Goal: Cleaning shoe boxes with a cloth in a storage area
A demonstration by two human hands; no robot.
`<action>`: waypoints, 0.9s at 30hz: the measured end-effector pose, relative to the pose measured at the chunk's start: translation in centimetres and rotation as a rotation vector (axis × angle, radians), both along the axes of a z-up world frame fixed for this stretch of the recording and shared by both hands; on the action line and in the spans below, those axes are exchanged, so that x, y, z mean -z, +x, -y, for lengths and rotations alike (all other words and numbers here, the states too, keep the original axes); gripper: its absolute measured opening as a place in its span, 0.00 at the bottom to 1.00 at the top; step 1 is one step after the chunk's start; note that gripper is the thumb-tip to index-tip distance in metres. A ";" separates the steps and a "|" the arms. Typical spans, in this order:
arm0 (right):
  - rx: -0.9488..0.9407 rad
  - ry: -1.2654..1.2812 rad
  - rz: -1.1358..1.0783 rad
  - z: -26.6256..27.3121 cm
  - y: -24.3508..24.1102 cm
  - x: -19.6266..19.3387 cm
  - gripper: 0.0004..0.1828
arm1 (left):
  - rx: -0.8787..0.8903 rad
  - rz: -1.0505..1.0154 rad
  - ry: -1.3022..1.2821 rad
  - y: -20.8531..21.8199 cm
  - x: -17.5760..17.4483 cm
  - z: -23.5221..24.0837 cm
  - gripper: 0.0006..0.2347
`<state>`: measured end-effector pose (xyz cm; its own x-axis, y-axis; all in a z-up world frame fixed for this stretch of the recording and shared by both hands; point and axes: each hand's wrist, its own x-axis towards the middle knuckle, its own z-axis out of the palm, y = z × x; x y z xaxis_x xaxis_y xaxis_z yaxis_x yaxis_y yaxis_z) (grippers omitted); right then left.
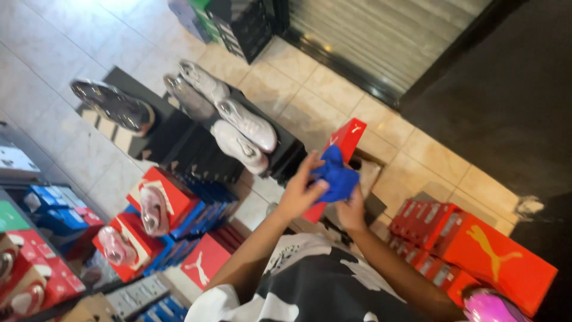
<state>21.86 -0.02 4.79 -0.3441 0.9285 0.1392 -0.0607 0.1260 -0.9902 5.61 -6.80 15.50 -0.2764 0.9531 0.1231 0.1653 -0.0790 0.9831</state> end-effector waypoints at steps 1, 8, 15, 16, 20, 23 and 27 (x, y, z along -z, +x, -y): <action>0.000 -0.001 -0.004 -1.3 -0.6 4.0 0.39 | 0.000 -0.004 -0.001 -1.8 0.6 -0.6 0.35; 0.226 -0.533 0.627 -4.0 -5.7 13.5 0.23 | -0.056 0.108 -0.279 -12.9 6.8 -3.4 0.22; 0.178 -0.645 0.538 -3.9 -9.9 13.7 0.27 | 0.221 0.199 -0.655 -16.2 5.6 -6.6 0.34; 0.192 -0.661 0.535 -3.1 -11.1 13.4 0.27 | 0.237 0.196 -0.668 -16.4 6.7 -6.8 0.34; 0.230 -0.258 0.564 -0.2 -15.7 7.8 0.32 | 0.200 0.084 -0.657 -16.9 4.2 -7.4 0.32; 0.100 0.085 0.686 2.0 -16.1 9.1 0.27 | 0.186 0.040 -0.637 -18.1 2.1 -7.0 0.31; 0.126 0.473 0.823 2.0 -15.1 10.8 0.25 | 0.215 0.087 -0.572 -19.3 4.5 -6.7 0.27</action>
